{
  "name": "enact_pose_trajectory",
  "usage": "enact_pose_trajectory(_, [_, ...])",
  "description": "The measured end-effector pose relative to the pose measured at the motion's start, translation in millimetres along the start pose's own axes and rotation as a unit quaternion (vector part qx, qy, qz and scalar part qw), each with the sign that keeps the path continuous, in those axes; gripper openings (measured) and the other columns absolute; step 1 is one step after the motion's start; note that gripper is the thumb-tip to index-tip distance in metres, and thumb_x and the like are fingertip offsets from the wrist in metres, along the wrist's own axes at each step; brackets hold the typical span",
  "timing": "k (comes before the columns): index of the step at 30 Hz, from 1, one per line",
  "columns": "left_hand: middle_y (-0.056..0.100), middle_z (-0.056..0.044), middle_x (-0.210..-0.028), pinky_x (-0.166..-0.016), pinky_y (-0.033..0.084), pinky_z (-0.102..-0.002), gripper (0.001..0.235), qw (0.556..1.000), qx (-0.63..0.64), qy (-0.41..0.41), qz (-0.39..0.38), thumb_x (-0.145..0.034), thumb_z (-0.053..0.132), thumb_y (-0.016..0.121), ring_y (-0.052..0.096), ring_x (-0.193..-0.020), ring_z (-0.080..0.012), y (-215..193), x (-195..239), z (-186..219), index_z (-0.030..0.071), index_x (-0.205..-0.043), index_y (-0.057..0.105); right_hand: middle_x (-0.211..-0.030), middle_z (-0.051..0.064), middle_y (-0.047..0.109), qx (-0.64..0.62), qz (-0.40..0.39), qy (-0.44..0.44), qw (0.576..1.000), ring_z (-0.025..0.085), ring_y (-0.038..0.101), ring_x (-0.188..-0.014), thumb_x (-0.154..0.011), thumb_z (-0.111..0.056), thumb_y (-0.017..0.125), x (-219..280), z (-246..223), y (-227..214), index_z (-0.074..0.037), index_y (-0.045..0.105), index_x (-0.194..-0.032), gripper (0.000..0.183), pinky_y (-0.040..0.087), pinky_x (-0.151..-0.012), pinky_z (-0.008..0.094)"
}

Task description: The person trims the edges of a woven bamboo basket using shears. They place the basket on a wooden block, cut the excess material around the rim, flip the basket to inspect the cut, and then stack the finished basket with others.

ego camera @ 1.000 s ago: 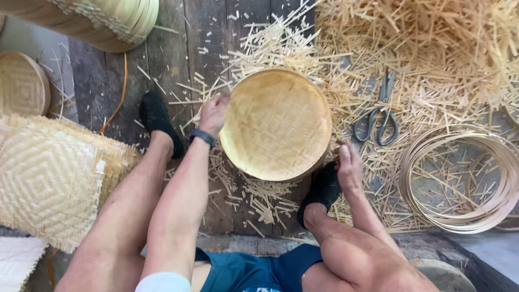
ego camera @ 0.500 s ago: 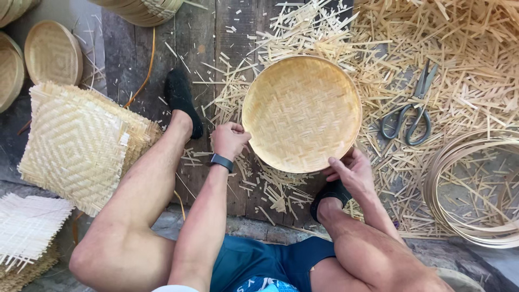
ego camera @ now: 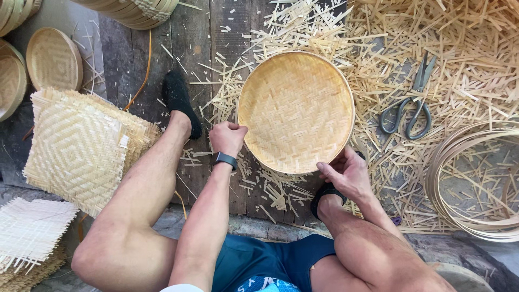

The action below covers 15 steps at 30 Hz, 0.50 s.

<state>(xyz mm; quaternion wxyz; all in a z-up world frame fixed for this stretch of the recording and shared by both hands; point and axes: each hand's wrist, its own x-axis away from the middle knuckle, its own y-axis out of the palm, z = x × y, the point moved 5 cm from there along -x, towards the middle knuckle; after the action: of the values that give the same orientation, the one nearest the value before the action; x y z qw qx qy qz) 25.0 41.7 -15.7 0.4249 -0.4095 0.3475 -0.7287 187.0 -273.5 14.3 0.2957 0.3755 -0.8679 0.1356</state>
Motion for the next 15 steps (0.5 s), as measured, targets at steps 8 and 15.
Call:
enact_pose_trajectory(8, [0.08,-0.019,-0.084,-0.074,0.066,-0.047,0.03,0.953,0.252,-0.123,-0.116,-0.079,0.02,0.079,0.079,-0.071,-0.0287,25.6,-20.8,-44.1,0.0,-0.101,0.077,-0.09,0.016,0.073,-0.053,0.02,-0.018,0.998,0.022,0.075,-0.072,-0.088,-0.013,0.077,-0.7,0.7,-6.2,0.003,0.059,-0.109,0.032,0.061,-0.058,0.031])
enact_pose_trajectory(15, [0.059,-0.032,-0.135,-0.104,0.039,-0.061,0.065,0.95,-0.092,0.167,0.249,-0.077,0.014,0.081,0.054,-0.127,-0.0428,-33.1,29.4,-9.7,0.001,-0.135,0.054,-0.093,0.015,0.073,-0.222,0.028,0.01,0.975,0.024,0.077,-0.077,-0.092,-0.015,0.072,-18.4,26.6,-1.8,0.003,0.057,-0.109,0.029,0.064,-0.061,0.033])
